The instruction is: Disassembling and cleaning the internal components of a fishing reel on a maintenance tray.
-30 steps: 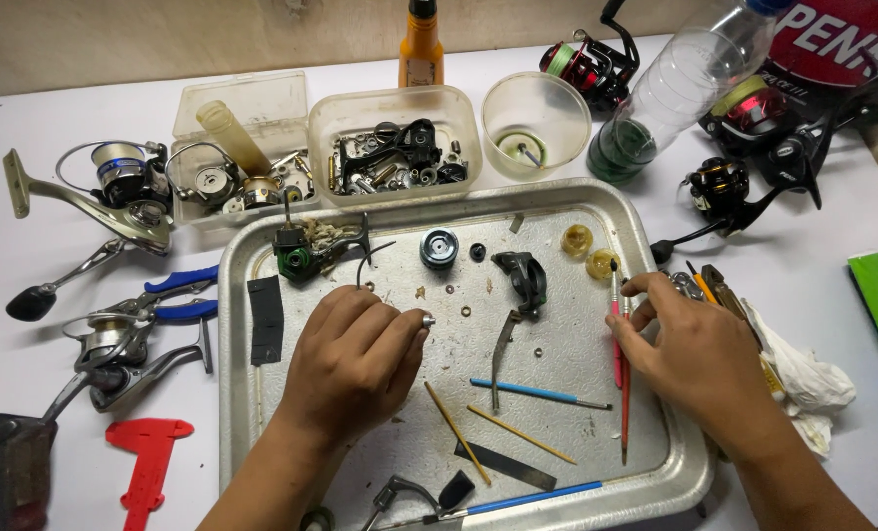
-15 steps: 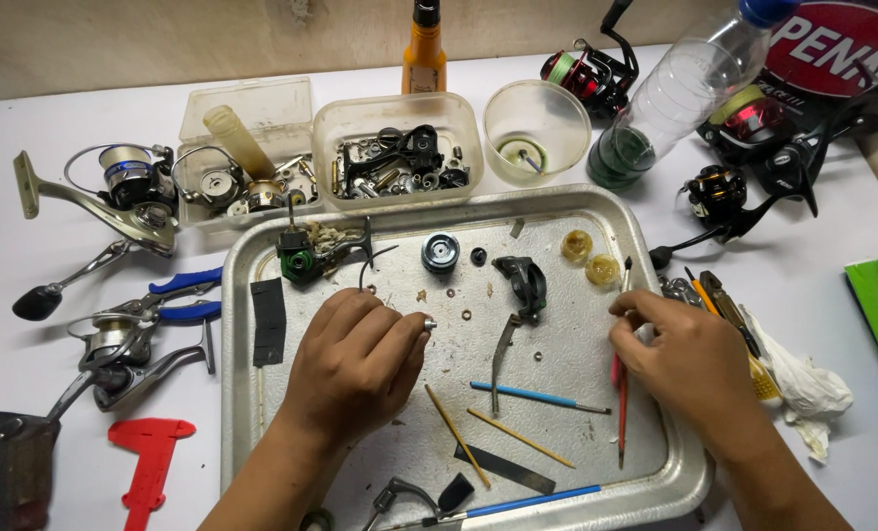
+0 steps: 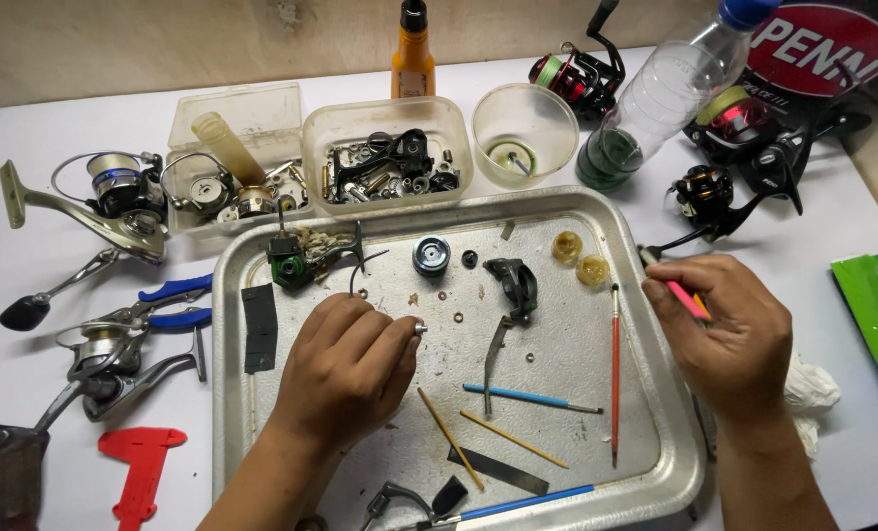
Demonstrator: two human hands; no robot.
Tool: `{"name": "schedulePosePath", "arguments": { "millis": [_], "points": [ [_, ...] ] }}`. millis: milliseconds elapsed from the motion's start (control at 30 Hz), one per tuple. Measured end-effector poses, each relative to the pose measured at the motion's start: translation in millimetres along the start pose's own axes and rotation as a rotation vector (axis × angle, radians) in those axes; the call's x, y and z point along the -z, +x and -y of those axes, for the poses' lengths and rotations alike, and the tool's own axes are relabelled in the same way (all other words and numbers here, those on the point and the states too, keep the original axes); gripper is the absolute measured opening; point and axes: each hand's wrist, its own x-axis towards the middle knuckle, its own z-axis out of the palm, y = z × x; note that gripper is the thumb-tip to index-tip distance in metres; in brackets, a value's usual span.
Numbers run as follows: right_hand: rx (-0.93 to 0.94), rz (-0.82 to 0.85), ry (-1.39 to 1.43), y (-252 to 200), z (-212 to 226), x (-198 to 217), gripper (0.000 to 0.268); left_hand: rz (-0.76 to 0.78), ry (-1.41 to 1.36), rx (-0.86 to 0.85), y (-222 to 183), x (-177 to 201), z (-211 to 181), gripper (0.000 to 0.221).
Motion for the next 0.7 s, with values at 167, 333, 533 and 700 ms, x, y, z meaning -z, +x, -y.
{"name": "schedulePosePath", "arguments": {
  "millis": [167,333,533,700],
  "points": [
    [0.040,-0.093,-0.026,-5,-12,-14,0.009,0.005,-0.001,-0.003,-1,-1,1,0.012],
    [0.033,-0.105,-0.091,-8,-21,-23,0.008,0.008,0.001,-0.003,-1,-2,0,0.012],
    [0.016,-0.069,-0.133,-9,-25,-29,0.008,0.014,0.008,-0.008,0,-2,0,0.013],
    [0.009,-0.022,-0.165,-8,-25,-31,0.010,0.012,-0.001,-0.005,0,-2,0,0.012]
  ]
}}
